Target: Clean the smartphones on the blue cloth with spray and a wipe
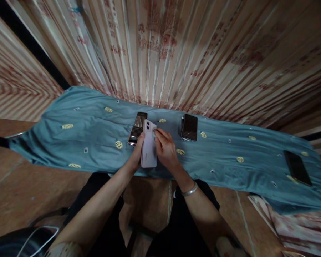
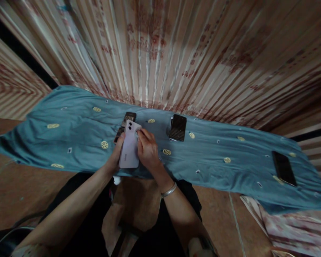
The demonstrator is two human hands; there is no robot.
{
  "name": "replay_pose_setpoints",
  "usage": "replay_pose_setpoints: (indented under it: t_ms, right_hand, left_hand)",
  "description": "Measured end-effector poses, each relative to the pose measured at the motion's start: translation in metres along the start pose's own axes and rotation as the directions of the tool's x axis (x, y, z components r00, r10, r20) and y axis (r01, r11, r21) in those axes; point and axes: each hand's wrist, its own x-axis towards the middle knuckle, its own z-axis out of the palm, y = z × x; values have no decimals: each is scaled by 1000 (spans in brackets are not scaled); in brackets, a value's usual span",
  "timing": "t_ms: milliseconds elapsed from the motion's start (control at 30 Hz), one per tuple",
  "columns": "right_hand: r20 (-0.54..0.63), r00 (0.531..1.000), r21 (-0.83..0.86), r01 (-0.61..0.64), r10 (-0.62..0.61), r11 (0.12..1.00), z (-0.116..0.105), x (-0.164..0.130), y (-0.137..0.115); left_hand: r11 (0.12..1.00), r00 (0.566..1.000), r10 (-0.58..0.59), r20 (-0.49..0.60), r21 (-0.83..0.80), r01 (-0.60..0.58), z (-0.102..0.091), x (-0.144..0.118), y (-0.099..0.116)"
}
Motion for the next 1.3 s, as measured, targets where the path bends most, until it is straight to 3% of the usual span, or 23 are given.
replay_pose_setpoints:
  t_ms: [133,267,633,933,1300]
  right_hand:
    - [2,1000,29,-25,25,999,-1,2,5]
    - [58,998,43,-5,2,999,1,-3,-2]
    - [160,980,38,110,-115,993,-3,-25,-30]
    - [166,971,58,164,-171,985,-7,-25,-40]
    - [136,971,62,192,-199,979,-8,-25,-46]
  left_hand:
    - [999,995,-39,-97,33,42,2,-2,1]
    - [999,990,-4,-141,33,8,2,1,10]
    - [988,974,152,-167,19,-151,-10,9,27]
    - [994,981,93,-172,-45,-102,-6,9,23]
    - [993,984,100,-150,-41,-107,-2,4,26]
